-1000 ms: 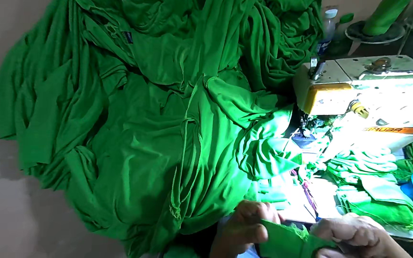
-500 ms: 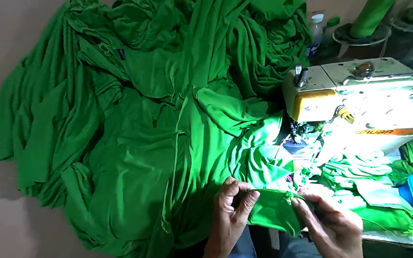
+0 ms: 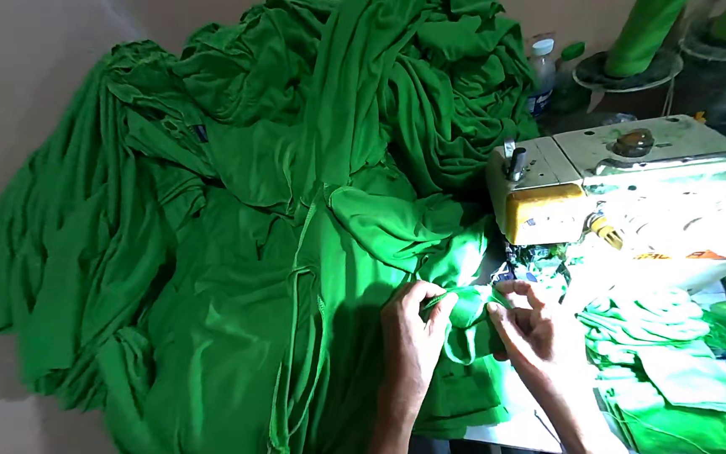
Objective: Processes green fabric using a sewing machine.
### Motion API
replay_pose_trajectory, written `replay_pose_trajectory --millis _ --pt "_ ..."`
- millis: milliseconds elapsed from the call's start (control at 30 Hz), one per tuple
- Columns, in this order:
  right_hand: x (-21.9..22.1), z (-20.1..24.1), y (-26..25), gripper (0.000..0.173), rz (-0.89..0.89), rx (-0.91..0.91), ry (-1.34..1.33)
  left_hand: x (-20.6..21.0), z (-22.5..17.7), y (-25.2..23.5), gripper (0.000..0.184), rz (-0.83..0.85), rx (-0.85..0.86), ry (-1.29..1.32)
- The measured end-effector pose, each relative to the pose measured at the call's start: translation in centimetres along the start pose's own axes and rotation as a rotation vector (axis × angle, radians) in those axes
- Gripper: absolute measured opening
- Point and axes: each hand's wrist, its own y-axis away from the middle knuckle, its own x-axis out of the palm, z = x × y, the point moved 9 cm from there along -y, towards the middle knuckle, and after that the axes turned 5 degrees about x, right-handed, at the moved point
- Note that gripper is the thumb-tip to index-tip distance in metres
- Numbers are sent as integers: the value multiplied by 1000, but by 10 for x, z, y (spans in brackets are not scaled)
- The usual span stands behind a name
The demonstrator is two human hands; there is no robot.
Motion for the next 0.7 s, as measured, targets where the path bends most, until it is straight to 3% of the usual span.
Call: replay_pose_trajectory --millis 100,167,300,400,567,700 --pt "-1 -3 0 27 -6 -33 33 -13 -14 1 9 -144 172 107" --pt "-2 -3 1 19 -24 -58 43 -19 -26 0 9 -189 251 138" --pt "-17 -3 7 19 -78 -128 180 -13 -37 -9 16 -170 199 139" --pt "-34 -13 16 27 -119 -128 261 9 -32 -22 20 -22 160 134" --pt "-42 -34 35 12 10 -9 -82 51 -32 -38 12 323 -32 118" --pt "-47 -45 32 20 -31 128 -282 73 -29 -47 8 471 -169 46"
